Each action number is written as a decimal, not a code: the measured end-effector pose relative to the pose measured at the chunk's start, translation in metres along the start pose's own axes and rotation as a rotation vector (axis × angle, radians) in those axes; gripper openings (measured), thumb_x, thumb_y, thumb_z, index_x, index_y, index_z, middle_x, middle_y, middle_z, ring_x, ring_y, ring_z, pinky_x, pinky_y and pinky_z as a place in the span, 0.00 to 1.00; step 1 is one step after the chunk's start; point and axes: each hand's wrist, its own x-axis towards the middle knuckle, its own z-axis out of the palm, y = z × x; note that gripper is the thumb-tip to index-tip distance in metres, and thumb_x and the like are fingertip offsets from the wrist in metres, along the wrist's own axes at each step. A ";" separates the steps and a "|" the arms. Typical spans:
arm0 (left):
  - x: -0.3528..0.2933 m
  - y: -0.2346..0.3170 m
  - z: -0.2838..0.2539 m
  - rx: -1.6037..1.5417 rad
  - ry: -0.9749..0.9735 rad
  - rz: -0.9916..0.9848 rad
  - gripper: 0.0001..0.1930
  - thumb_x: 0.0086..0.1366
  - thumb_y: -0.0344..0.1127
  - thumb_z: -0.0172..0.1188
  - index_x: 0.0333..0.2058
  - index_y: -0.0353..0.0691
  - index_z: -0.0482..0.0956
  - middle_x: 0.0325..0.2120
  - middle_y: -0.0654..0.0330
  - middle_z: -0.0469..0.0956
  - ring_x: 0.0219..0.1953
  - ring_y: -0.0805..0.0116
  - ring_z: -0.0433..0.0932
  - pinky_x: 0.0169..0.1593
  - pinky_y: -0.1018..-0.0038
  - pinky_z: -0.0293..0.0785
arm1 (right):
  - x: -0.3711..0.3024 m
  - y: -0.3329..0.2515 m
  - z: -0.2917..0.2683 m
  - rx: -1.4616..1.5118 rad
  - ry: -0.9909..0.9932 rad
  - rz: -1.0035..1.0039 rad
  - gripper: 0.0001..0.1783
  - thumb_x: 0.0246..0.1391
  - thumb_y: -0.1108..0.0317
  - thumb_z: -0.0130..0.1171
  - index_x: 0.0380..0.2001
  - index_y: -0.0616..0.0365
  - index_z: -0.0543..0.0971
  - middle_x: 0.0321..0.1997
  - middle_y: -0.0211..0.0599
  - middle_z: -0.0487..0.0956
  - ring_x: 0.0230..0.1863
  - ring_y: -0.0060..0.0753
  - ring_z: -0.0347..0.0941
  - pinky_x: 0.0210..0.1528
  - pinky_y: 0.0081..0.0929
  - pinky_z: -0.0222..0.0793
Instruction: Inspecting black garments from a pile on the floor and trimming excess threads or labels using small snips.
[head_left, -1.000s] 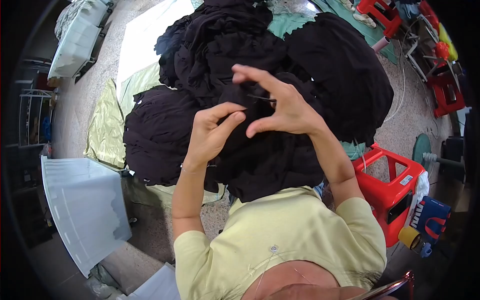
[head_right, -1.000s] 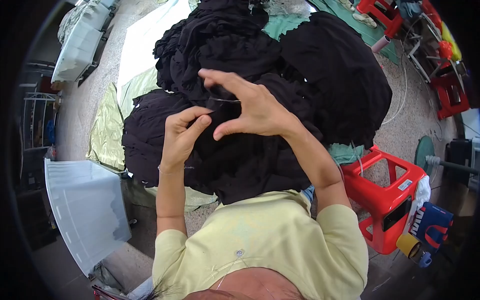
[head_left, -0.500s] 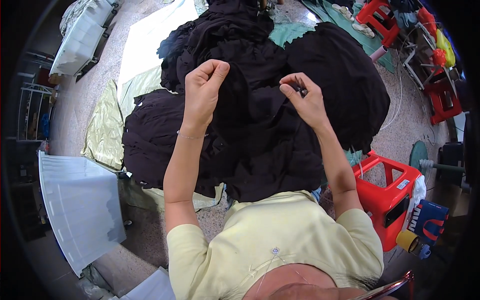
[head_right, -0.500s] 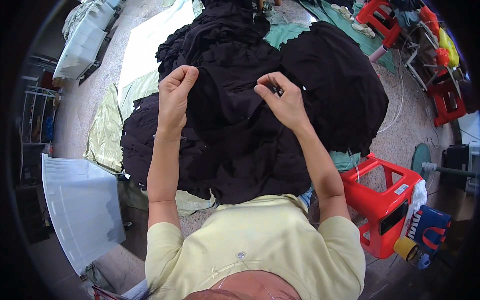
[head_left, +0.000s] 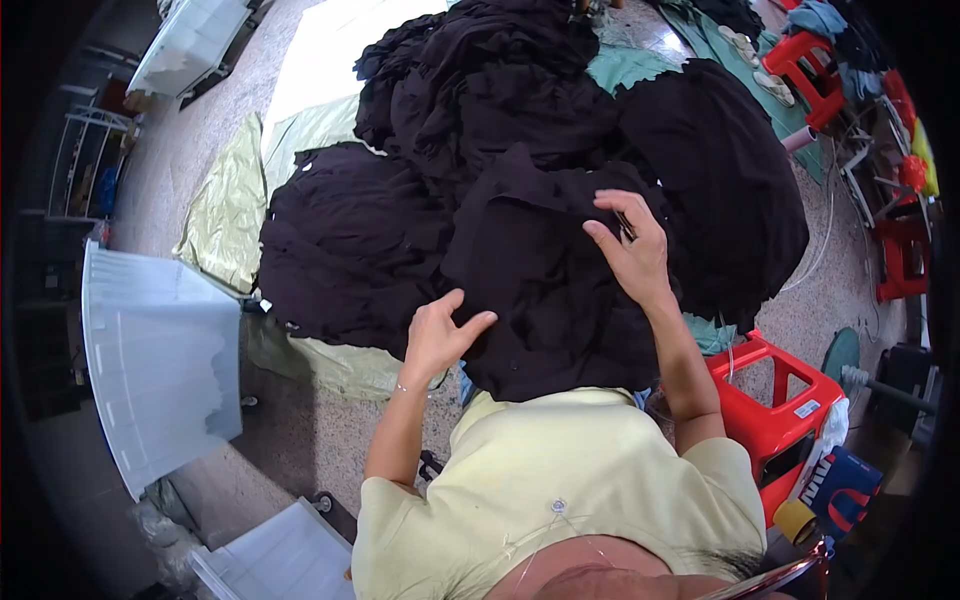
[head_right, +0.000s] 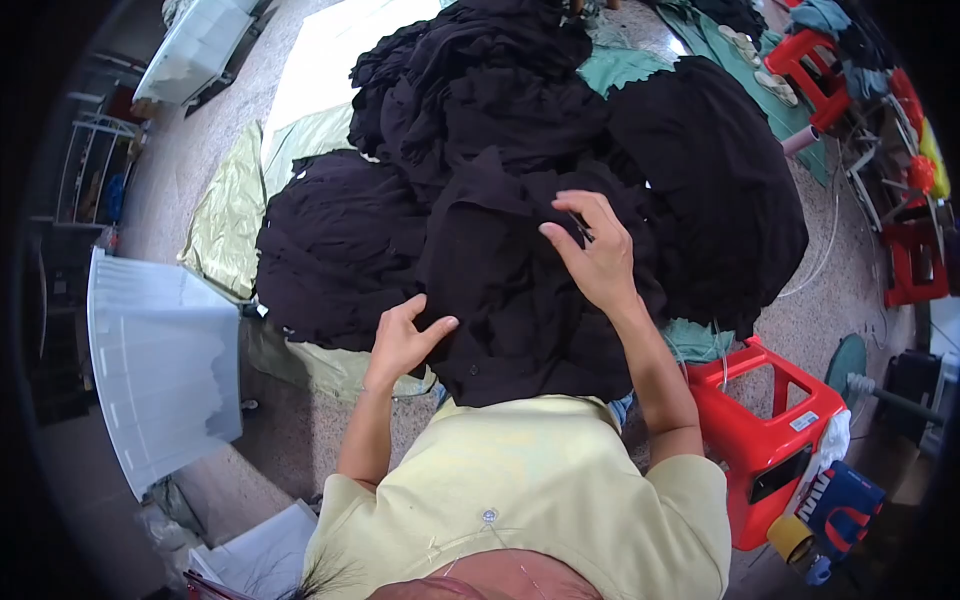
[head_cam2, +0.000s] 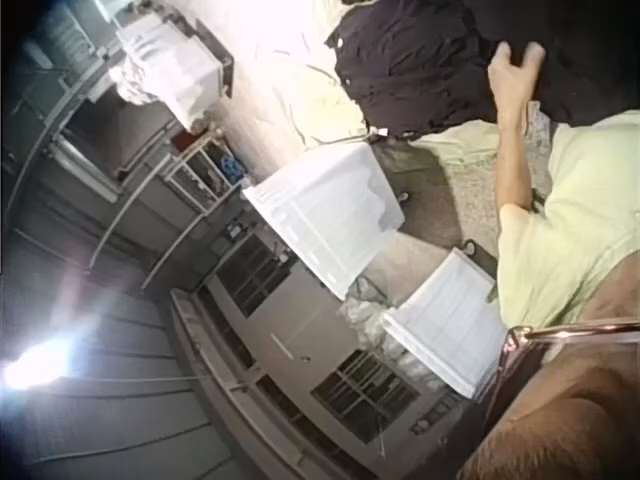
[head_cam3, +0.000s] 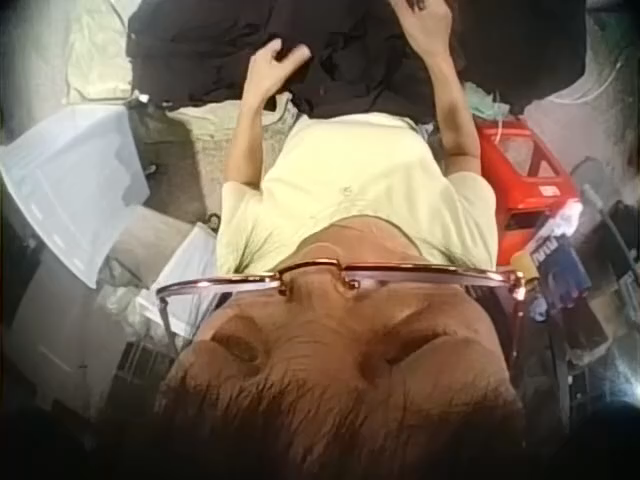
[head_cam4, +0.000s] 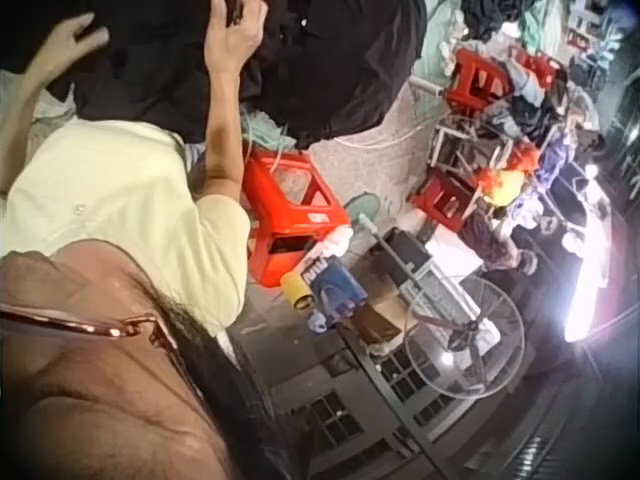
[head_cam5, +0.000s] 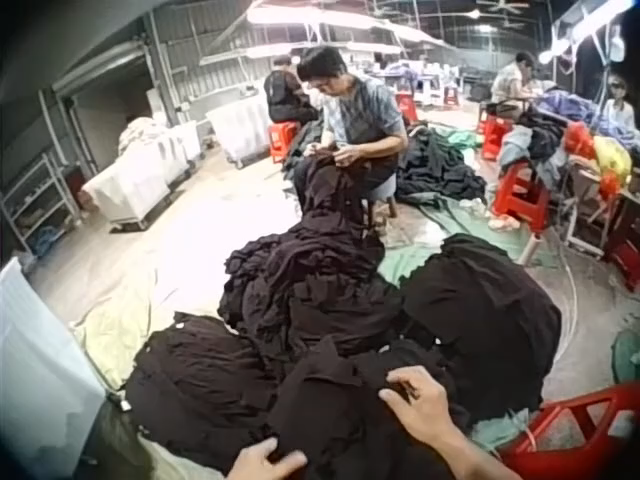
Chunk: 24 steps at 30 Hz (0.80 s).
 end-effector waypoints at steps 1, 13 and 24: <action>-0.004 0.001 -0.003 0.052 0.087 0.075 0.17 0.57 0.42 0.65 0.26 0.34 0.71 0.23 0.49 0.74 0.27 0.44 0.74 0.29 0.61 0.69 | 0.007 -0.011 0.001 0.011 -0.014 -0.005 0.16 0.47 0.69 0.68 0.40 0.59 0.78 0.46 0.39 0.78 0.46 0.38 0.77 0.46 0.26 0.71; 0.043 0.123 -0.070 -0.743 0.531 0.561 0.05 0.59 0.23 0.64 0.34 0.35 0.77 0.28 0.65 0.77 0.28 0.81 0.72 0.33 0.84 0.68 | 0.081 -0.103 -0.007 0.058 -0.490 -0.348 0.14 0.41 0.79 0.66 0.35 0.57 0.80 0.26 0.37 0.79 0.28 0.34 0.79 0.34 0.24 0.72; -0.013 0.111 0.057 -0.243 0.260 0.638 0.49 0.42 0.46 0.78 0.59 0.34 0.60 0.54 0.41 0.59 0.55 0.45 0.63 0.57 0.60 0.63 | 0.066 -0.152 -0.136 -0.536 0.772 -0.788 0.13 0.50 0.79 0.62 0.42 0.65 0.80 0.38 0.38 0.82 0.38 0.29 0.80 0.40 0.21 0.74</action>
